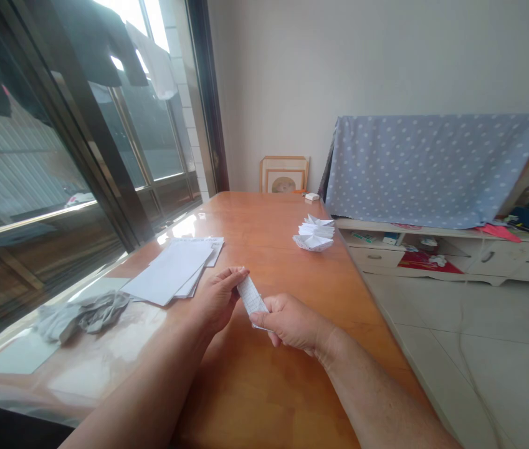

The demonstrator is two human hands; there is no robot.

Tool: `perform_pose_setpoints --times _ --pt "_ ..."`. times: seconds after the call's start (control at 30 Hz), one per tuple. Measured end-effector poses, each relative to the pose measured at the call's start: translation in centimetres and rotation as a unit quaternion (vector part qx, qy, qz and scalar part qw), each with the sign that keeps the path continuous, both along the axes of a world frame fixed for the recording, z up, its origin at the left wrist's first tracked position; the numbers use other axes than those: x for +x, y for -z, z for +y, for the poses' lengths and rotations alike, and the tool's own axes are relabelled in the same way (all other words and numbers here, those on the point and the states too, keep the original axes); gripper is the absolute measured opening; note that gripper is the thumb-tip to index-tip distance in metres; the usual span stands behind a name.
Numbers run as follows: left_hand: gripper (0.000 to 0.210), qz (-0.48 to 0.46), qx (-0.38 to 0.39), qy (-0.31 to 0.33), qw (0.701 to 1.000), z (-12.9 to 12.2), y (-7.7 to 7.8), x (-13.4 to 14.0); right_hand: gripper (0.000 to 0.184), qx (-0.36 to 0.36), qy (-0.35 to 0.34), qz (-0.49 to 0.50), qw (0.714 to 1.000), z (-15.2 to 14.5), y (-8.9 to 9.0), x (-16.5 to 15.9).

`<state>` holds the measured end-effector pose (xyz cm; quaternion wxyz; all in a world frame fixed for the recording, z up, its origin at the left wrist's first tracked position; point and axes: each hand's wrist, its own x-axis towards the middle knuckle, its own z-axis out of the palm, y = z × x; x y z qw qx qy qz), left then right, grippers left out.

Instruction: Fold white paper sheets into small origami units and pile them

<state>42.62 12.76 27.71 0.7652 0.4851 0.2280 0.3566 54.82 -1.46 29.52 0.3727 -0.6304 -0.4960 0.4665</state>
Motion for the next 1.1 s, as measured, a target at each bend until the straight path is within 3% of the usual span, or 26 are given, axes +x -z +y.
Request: perform_pose_setpoints --times 0.33,0.6,0.83,1.0,1.1 --pt "0.025 -0.030 -0.012 -0.063 0.998 0.7 0.3 0.2 0.034 0.014 0.027 0.008 0.999 0.3 0.7 0.6" --pt "0.031 0.044 -0.017 -0.012 0.999 0.1 1.2 0.4 0.035 0.062 0.131 -0.047 0.988 1.1 1.7 1.2" --pt "0.032 0.036 -0.016 0.089 0.995 -0.2 1.2 0.3 0.036 0.101 0.151 -0.129 0.975 1.5 2.3 1.5" --pt "0.037 0.031 -0.033 0.104 0.994 -0.7 0.6 0.2 0.030 0.149 0.162 -0.260 0.940 1.3 2.3 1.3" --pt "0.037 0.034 -0.023 0.115 0.993 -0.8 0.4 0.2 0.030 0.156 0.154 -0.285 0.933 1.1 2.1 1.0"
